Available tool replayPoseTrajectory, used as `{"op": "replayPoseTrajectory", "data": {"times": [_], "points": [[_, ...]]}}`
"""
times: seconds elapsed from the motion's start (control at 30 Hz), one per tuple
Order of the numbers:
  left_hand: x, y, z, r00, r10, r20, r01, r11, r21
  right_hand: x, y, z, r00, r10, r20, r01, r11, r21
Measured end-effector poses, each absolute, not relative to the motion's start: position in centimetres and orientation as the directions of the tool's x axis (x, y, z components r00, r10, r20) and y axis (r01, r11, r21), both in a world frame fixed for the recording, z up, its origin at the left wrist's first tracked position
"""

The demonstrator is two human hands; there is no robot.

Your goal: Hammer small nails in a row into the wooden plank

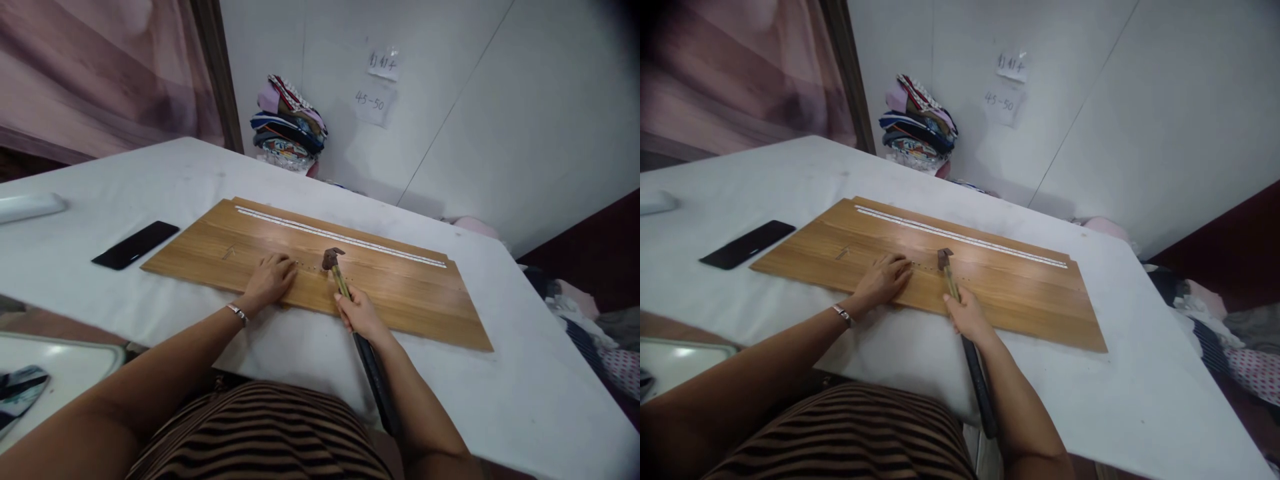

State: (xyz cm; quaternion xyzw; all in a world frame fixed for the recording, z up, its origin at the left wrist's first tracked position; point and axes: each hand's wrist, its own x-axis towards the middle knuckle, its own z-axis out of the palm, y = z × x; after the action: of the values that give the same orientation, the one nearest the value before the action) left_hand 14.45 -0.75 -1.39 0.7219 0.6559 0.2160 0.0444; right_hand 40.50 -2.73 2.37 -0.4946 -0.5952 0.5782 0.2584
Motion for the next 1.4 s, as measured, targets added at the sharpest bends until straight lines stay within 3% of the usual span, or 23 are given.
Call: {"op": "replayPoseTrajectory", "data": {"times": [1.4], "points": [[14.57, -0.92, -1.07, 0.043, 0.967, 0.249, 0.93, -0.13, 0.344, 40.09, -2.82, 1.96, -0.389, 0.882, -0.266, 0.265, -0.169, -0.949]]}}
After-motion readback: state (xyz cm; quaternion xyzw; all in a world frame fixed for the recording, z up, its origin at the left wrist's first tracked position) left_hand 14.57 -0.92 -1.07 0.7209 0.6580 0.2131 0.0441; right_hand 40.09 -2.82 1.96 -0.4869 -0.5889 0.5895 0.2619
